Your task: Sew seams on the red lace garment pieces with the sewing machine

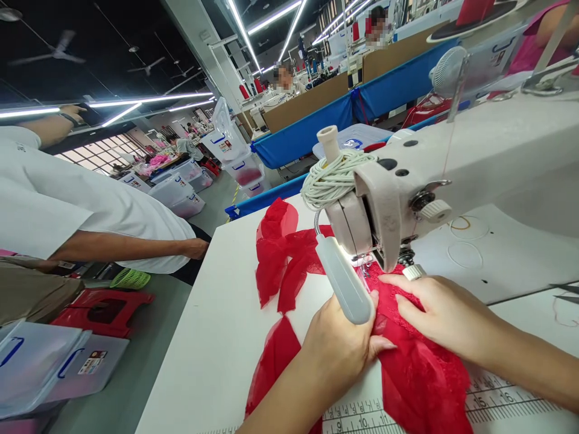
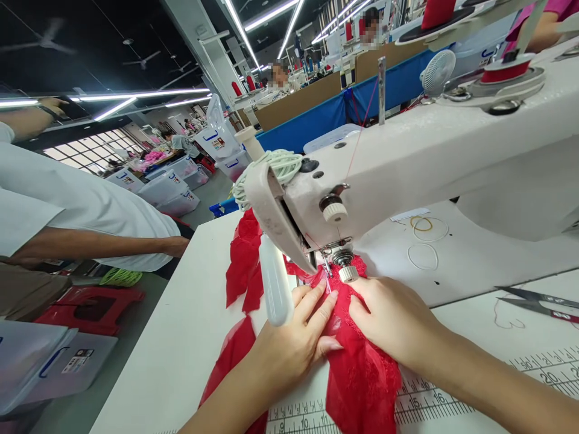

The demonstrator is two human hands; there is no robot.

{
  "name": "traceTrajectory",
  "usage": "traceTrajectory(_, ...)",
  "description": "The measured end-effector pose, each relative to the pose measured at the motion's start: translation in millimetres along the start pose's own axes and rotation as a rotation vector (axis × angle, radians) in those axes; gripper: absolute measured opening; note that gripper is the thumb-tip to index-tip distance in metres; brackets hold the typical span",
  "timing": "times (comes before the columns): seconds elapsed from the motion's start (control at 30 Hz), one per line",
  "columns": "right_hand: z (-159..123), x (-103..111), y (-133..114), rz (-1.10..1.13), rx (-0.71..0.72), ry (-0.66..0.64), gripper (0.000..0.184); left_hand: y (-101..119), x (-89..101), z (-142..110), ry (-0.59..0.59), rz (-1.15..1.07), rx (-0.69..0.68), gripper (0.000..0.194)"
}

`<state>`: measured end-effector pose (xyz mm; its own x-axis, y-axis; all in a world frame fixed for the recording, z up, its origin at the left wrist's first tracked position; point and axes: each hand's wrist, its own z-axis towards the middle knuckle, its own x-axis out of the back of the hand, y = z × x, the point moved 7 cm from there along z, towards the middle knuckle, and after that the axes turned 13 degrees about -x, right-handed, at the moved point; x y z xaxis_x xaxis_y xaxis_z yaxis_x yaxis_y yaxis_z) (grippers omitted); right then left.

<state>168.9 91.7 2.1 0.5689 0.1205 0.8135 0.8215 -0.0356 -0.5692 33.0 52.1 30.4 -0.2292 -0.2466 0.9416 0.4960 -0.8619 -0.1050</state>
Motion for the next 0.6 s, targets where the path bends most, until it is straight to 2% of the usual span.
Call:
traceTrajectory(0.1, 0.3, -0.5, 3.4, 0.021, 0.009, 0.035, 0.027, 2.2, -4.1, -2.2, -0.01, 0.026, 0.009, 0.068)
traceTrajectory(0.4, 2.3, -0.8, 9.2, -0.01, -0.051, 0.023, 0.017, 4.7, -8.0, -4.0, -0.08, 0.071, 0.037, 0.066)
traceTrajectory(0.6, 2.8, 5.3, 5.2, -0.048, -0.112, -0.023, 0.028, 5.3, -10.7, -5.2, -0.094, 0.062, 0.009, 0.067)
